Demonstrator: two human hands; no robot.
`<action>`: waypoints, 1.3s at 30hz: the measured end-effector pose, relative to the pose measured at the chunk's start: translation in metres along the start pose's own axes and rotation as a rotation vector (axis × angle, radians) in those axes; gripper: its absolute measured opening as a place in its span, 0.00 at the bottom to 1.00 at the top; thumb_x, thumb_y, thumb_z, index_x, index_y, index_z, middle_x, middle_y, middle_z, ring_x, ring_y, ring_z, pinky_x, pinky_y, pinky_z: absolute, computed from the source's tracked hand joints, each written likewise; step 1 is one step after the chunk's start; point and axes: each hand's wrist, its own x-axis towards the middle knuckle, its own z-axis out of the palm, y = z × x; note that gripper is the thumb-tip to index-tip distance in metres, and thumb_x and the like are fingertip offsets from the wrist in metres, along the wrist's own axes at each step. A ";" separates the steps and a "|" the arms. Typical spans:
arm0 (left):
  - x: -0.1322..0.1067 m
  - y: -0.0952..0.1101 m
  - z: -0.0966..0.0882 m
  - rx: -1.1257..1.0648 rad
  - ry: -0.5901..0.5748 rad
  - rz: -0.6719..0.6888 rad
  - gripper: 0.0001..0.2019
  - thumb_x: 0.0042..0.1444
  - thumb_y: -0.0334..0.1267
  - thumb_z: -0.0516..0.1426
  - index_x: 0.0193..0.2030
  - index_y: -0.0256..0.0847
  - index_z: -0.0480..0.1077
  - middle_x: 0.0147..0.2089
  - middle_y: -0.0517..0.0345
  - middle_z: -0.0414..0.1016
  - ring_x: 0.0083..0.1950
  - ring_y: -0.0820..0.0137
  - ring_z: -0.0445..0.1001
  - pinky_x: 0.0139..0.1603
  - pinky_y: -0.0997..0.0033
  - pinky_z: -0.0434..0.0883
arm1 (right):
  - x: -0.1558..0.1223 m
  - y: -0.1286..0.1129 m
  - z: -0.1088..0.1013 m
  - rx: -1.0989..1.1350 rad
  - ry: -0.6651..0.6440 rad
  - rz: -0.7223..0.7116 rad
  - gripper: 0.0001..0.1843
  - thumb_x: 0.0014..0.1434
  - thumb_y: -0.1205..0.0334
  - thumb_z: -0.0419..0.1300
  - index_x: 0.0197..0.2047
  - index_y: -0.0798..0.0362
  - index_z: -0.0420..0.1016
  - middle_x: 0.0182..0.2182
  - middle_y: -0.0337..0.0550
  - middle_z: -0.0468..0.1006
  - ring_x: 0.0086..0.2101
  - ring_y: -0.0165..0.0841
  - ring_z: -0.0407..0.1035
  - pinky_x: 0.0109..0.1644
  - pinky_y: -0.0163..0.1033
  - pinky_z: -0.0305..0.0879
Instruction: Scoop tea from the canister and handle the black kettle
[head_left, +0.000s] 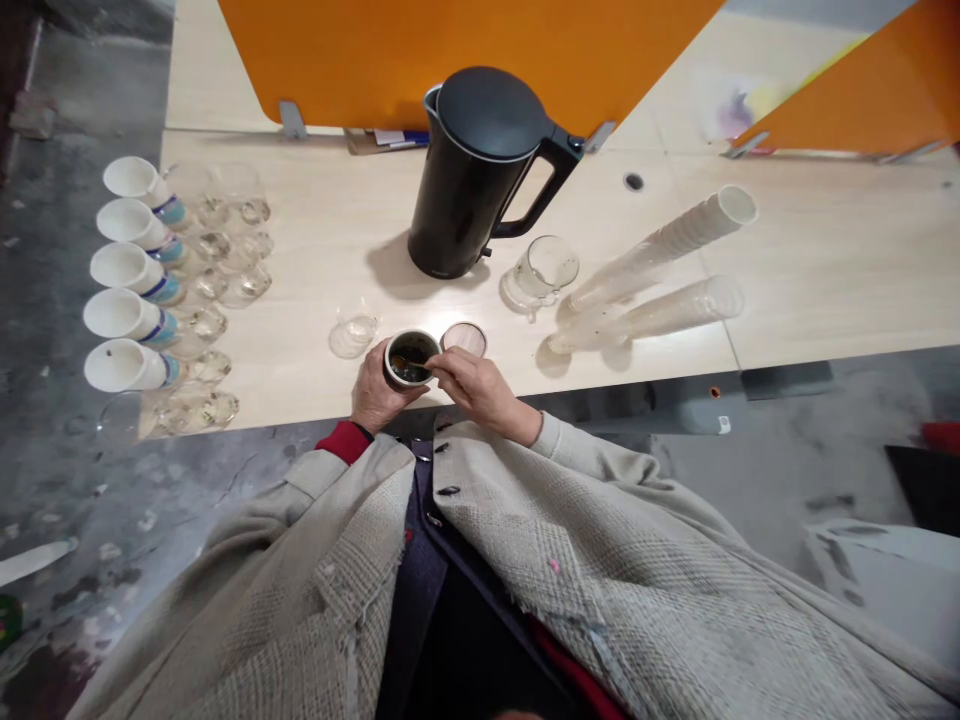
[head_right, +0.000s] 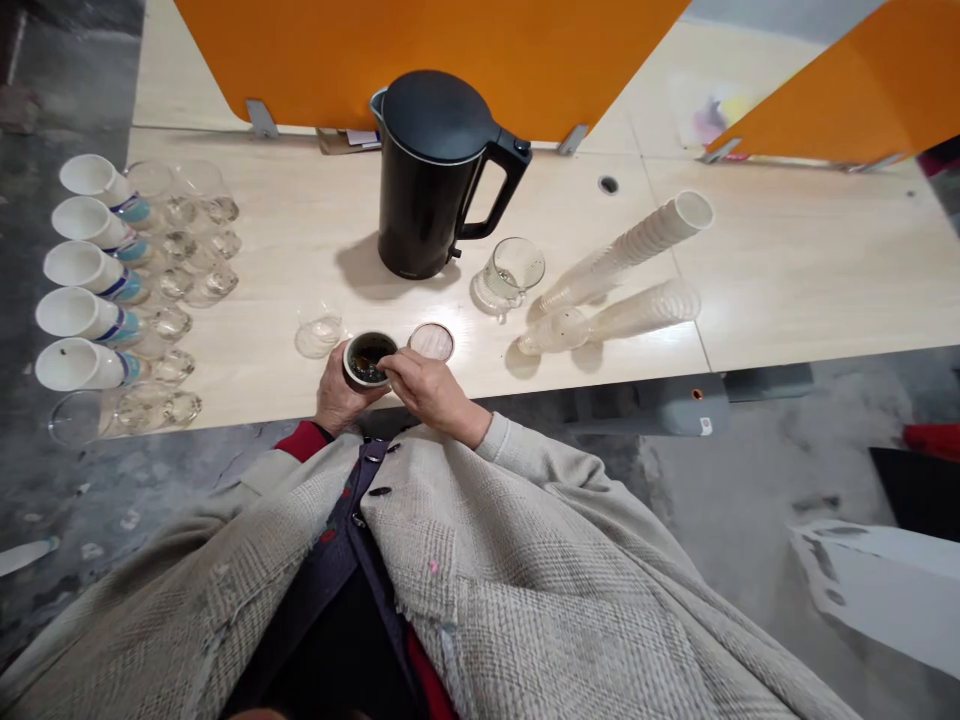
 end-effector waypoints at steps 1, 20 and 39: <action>0.000 0.000 0.000 -0.001 0.000 -0.005 0.53 0.43 0.54 0.78 0.72 0.46 0.60 0.66 0.45 0.76 0.66 0.50 0.79 0.66 0.48 0.78 | 0.000 0.004 0.006 0.002 -0.024 0.009 0.11 0.77 0.64 0.53 0.55 0.49 0.75 0.41 0.47 0.81 0.40 0.36 0.77 0.43 0.40 0.74; 0.001 0.002 -0.001 0.019 0.004 0.037 0.52 0.46 0.56 0.77 0.72 0.44 0.59 0.66 0.42 0.76 0.68 0.49 0.78 0.69 0.48 0.76 | 0.001 0.011 -0.006 0.795 0.397 0.656 0.22 0.62 0.38 0.72 0.41 0.49 0.81 0.30 0.35 0.80 0.26 0.27 0.74 0.29 0.34 0.74; -0.001 0.001 0.000 0.039 -0.010 0.001 0.52 0.44 0.54 0.78 0.72 0.46 0.60 0.66 0.42 0.76 0.68 0.48 0.78 0.70 0.47 0.76 | 0.032 -0.001 -0.027 0.729 0.497 0.561 0.19 0.65 0.39 0.69 0.43 0.46 0.79 0.31 0.35 0.78 0.28 0.28 0.75 0.33 0.35 0.75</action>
